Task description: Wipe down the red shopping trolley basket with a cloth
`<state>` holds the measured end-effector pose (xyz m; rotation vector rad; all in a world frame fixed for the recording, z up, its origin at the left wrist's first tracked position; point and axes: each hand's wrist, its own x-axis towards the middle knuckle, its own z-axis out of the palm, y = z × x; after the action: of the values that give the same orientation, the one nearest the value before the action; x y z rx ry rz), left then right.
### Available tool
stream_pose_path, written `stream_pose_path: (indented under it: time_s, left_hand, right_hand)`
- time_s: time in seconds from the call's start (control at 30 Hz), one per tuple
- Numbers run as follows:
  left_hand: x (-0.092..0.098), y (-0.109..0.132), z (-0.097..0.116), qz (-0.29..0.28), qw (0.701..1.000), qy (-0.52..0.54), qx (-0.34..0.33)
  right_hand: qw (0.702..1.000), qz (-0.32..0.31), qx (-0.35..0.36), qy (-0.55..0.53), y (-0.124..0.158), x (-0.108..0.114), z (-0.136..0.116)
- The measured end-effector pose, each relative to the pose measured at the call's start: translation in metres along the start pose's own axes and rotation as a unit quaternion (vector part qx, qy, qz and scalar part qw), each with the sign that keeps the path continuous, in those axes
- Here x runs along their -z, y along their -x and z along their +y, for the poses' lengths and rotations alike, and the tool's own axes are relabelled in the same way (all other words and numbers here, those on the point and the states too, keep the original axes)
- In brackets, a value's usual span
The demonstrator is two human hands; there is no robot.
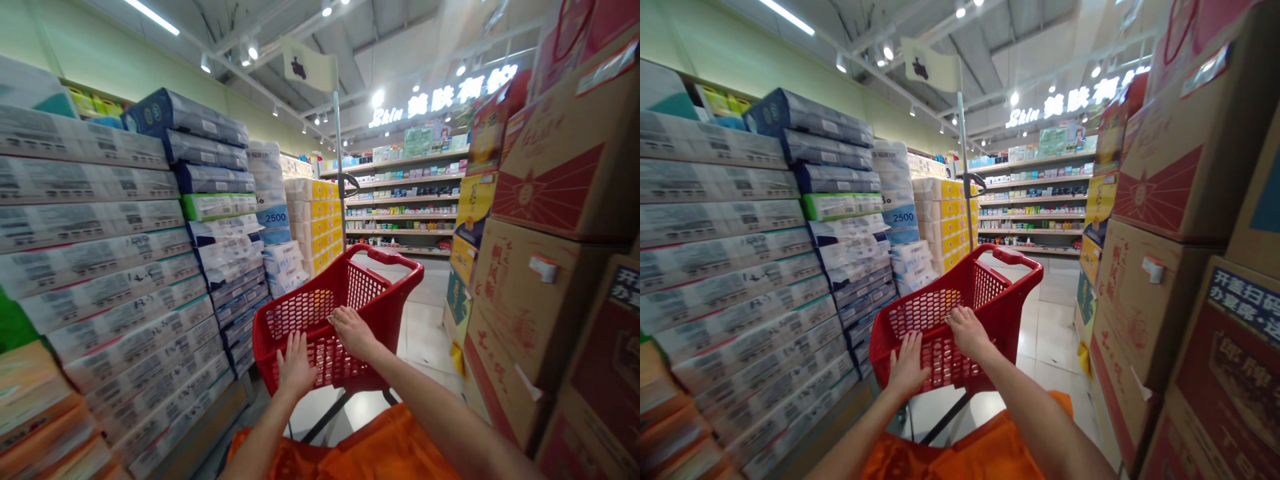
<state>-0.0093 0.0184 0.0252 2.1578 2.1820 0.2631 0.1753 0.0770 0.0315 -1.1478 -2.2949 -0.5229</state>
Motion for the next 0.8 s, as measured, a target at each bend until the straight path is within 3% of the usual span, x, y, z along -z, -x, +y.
stream_pose_path:
  time_s: [0.07, 0.2, 0.27, 0.43, 0.5, 0.67, 0.8]
  left_hand:
    - [-0.001, 0.001, -0.008, 0.011, 1.000, -0.001, 0.013]
    - [-0.002, 0.001, -0.017, 0.030, 0.998, -0.023, 0.059]
    - [-0.003, 0.001, -0.013, 0.028, 0.998, -0.026, 0.057]
    - [0.000, 0.004, -0.007, -0.006, 1.000, -0.007, 0.005]
    - [0.001, 0.005, -0.013, -0.012, 1.000, -0.004, -0.016]
    - [-0.002, 0.006, -0.026, -0.028, 0.998, -0.033, 0.038]
    - [-0.009, 0.009, -0.010, -0.036, 0.999, -0.035, -0.005]
  right_hand:
    - [0.999, -0.007, -0.031, 0.016, 0.003, 0.010, 0.019]
    - [0.985, 0.026, -0.160, 0.065, 0.007, 0.030, 0.064]
    - [0.985, 0.023, -0.157, 0.059, 0.005, 0.021, 0.056]
    - [1.000, -0.005, -0.024, -0.003, 0.001, -0.022, -0.002]
    - [0.999, -0.011, -0.030, -0.011, 0.001, -0.025, -0.002]
    - [0.989, -0.026, -0.145, -0.012, -0.001, -0.013, 0.021]
    - [0.995, -0.027, -0.069, -0.070, -0.004, -0.026, -0.010]
